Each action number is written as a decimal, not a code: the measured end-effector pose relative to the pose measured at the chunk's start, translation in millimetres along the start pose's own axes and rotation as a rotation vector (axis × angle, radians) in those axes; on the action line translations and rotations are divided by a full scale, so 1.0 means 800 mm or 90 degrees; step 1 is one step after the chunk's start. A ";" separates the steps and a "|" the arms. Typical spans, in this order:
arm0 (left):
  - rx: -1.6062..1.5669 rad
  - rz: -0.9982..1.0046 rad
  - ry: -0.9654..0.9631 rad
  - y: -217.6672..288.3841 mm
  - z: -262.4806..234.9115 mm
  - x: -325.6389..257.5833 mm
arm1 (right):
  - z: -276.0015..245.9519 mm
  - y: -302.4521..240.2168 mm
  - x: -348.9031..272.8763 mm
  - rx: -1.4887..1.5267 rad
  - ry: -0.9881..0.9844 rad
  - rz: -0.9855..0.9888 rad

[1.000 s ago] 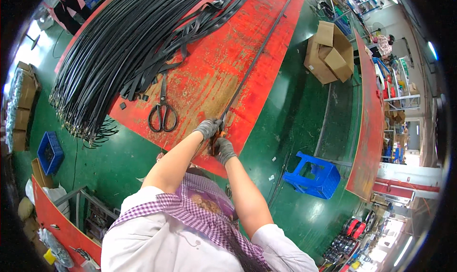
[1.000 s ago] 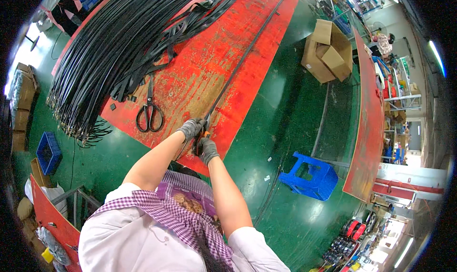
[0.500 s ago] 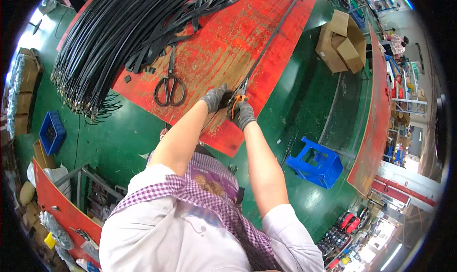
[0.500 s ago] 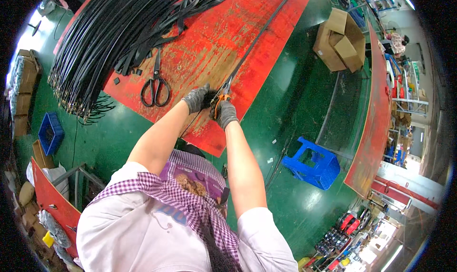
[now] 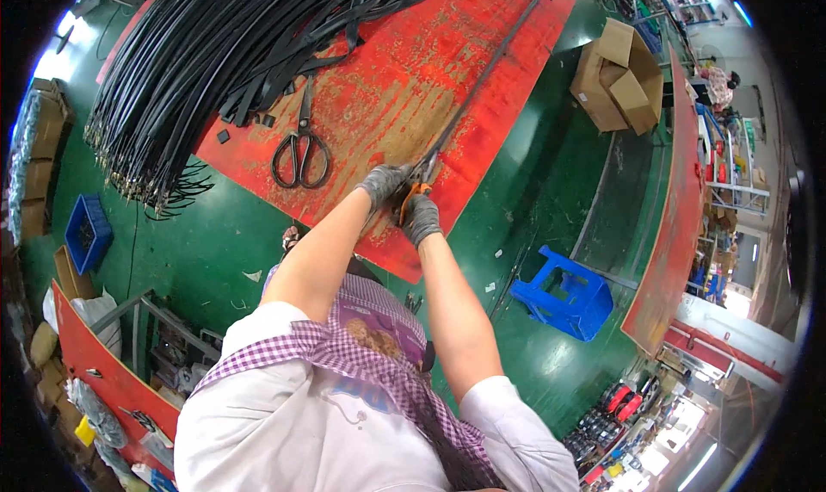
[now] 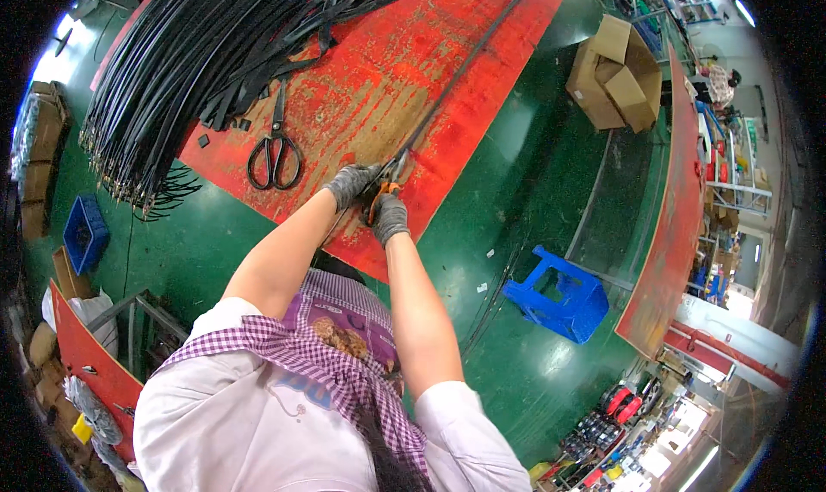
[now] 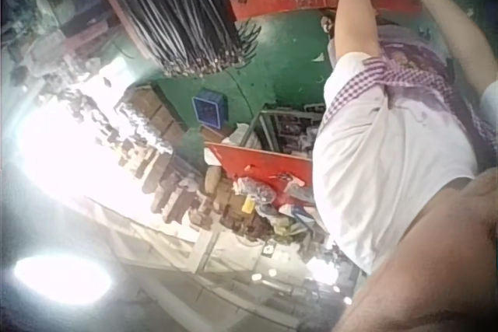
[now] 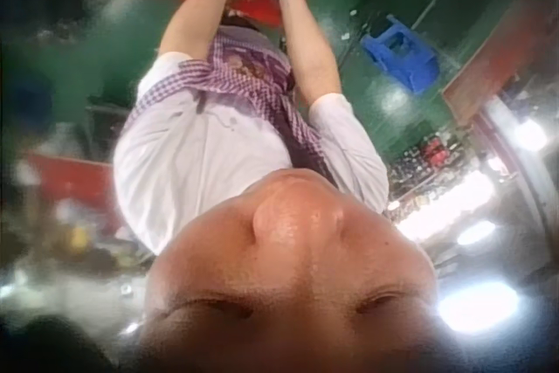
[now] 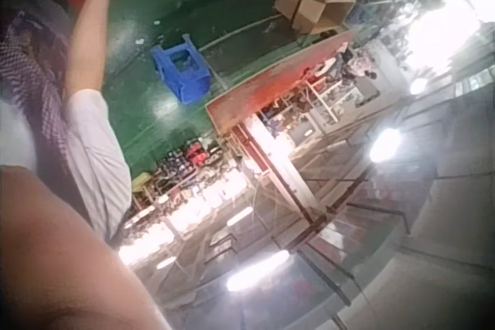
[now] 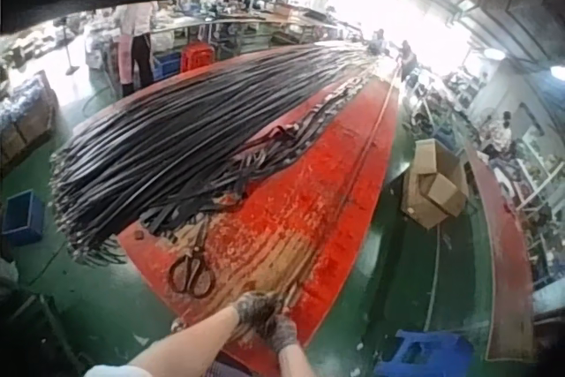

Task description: The person uses orange-handled wire cutters to strip the outer insulation from black cables on a red workbench. They repeatedly cut the cable sheath, pull off the insulation, and place the processed cables aside.

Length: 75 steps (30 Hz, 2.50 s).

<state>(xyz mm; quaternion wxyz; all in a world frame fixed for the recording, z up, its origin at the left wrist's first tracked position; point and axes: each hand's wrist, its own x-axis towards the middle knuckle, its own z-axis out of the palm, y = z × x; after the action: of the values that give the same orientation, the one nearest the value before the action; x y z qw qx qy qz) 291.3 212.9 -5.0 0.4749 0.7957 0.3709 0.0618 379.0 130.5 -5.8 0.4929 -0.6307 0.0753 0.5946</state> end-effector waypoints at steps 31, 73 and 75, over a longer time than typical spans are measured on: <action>-0.439 -0.274 0.082 0.037 0.006 0.009 | -0.002 -0.013 -0.003 0.042 -0.044 0.010; -0.508 -0.290 0.071 0.039 0.005 0.004 | -0.007 -0.012 0.005 0.032 -0.088 0.024; -0.508 -0.286 0.068 0.041 0.005 0.005 | -0.009 -0.012 0.007 0.027 -0.081 0.028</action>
<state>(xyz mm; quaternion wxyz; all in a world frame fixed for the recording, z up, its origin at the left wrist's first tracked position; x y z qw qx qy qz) 312.9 203.7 18.3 0.7259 0.4462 0.5053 0.1363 391.9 133.1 -6.5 0.4965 -0.5794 0.0705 0.6425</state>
